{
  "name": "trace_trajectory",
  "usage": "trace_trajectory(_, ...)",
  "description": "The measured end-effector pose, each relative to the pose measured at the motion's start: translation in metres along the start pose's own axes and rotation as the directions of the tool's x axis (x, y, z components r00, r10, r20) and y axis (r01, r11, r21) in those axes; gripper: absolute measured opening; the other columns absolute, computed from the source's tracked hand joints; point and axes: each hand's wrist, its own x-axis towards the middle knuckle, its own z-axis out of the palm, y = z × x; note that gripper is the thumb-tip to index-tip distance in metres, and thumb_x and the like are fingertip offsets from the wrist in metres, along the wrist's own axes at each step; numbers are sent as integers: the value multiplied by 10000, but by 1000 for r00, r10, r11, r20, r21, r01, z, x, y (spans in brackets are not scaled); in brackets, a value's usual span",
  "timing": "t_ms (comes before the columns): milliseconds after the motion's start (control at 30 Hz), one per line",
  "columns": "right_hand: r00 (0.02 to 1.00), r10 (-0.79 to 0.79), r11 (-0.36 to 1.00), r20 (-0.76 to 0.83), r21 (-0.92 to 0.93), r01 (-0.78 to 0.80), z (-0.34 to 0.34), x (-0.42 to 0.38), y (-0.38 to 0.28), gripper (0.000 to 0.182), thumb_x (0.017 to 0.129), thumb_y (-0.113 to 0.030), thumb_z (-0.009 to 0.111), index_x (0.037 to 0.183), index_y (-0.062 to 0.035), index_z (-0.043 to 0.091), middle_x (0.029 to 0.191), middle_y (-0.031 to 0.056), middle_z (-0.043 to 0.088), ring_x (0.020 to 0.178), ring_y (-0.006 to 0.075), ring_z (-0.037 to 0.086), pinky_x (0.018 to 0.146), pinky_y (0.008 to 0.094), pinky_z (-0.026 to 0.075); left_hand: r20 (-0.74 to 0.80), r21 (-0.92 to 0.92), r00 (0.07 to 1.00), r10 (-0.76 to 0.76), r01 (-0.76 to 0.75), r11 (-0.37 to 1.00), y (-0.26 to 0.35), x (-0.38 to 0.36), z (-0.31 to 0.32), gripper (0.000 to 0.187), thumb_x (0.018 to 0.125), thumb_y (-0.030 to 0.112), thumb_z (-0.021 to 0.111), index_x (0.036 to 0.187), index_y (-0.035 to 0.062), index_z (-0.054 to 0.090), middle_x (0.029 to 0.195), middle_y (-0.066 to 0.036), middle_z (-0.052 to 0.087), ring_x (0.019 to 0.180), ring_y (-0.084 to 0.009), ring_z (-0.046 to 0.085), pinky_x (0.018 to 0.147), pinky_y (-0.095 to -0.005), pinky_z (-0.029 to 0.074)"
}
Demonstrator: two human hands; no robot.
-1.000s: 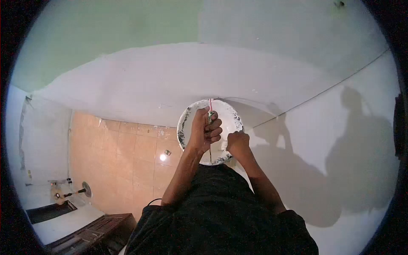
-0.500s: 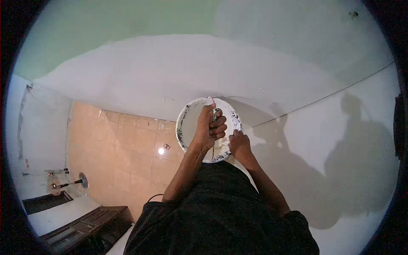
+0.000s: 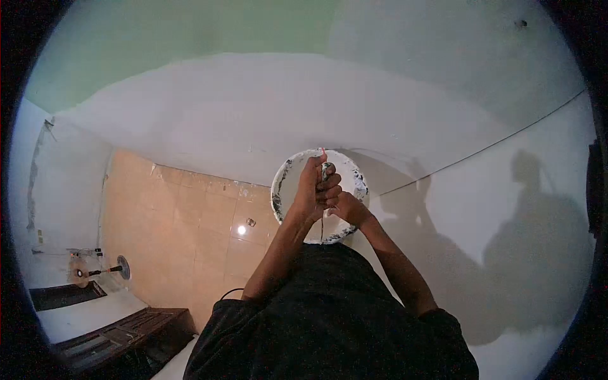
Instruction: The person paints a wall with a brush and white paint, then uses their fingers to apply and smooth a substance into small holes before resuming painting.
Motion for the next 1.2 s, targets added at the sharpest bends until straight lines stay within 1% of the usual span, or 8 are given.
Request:
trace_trajectory(533, 995, -50, 998, -86, 36, 53, 39, -2, 43, 250, 695, -187, 696, 887, -39, 636, 859, 168, 589, 919, 355, 573, 835, 474, 471, 46, -21, 999, -20, 21, 1000, 1, -2, 1, 364, 905, 502, 499, 740, 181, 452, 556, 84, 248, 427, -67, 212, 384, -249, 137)
trace_trajectory(733, 990, 33, 974, 137, -227, -1, 63, 12, 31, 255, 810, -192, 628, 1027, -60, 644, 1038, 174, 607, 1006, 329, 566, 927, 440, 463, 7, -16, 1000, -28, 28, 999, -1, -4, 7, 363, 900, 499, 504, 736, 180, 455, 562, 80, 255, 423, -71, 229, 375, -253, 140)
trace_trajectory(800, 990, 44, 924, -133, 383, 10, 55, 23, -2, 316, 880, -180, 574, 1179, -78, 589, 1176, 142, 581, 1084, 287, 559, 996, 428, 441, 26, -32, 999, -23, 23, 999, -1, -3, 8, 362, 894, 494, 516, 742, 177, 430, 527, 85, 232, 406, -62, 209, 371, -237, 187)
trace_trajectory(833, 995, 42, 993, -94, 118, -31, 53, 27, -5, 366, 931, -193, 539, 1279, -80, 521, 1255, 97, 549, 1130, 225, 563, 985, 377, 466, 27, -30, 999, -24, 25, 999, -1, -4, 9, 362, 894, 494, 516, 742, 177, 430, 527, 85, 232, 406, -62, 209, 371, -237, 187)
trace_trajectory(900, 988, 121, 953, -97, 290, -88, 43, 32, -7, 333, 915, -189, 560, 1231, -86, 533, 1192, 84, 558, 1087, 215, 567, 951, 365, 468, -8, -26, 1000, -2, 2, 1000, -2, -4, 8, 371, 888, 508, 518, 757, 172, 431, 545, 82, 240, 404, -61, 207, 371, -226, 183)
trace_trajectory(1067, 902, 421, 335, 90, 909, -247, 9, 43, -1, 180, 838, -167, 666, 995, -118, 594, 875, 21, 607, 874, 160, 591, 780, 305, 478, -46, -13, 998, 35, -36, 999, -8, -1, -3, 375, 911, 509, 455, 758, 167, 455, 560, 81, 269, 394, -75, 224, 350, -229, 151)
trace_trajectory(1133, 892, 448, 518, 66, 793, -319, 57, 45, 73, 156, 853, -150, 653, 996, -100, 616, 1010, 37, 648, 820, 172, 634, 737, 292, 505, -23, -40, 1000, 11, -12, 999, -7, -2, -10, 376, 912, 517, 452, 773, 168, 458, 557, 81, 264, 392, -74, 219, 352, -233, 148)
trace_trajectory(1200, 919, 340, 936, -202, 169, -309, 73, 26, 80, 212, 871, -117, 634, 1072, -71, 588, 964, 56, 647, 847, 159, 632, 777, 271, 504, 10, -71, 1000, -22, 23, 997, -7, -2, -9, 369, 911, 519, 453, 781, 173, 462, 558, 80, 261, 398, -73, 223, 358, -237, 155)
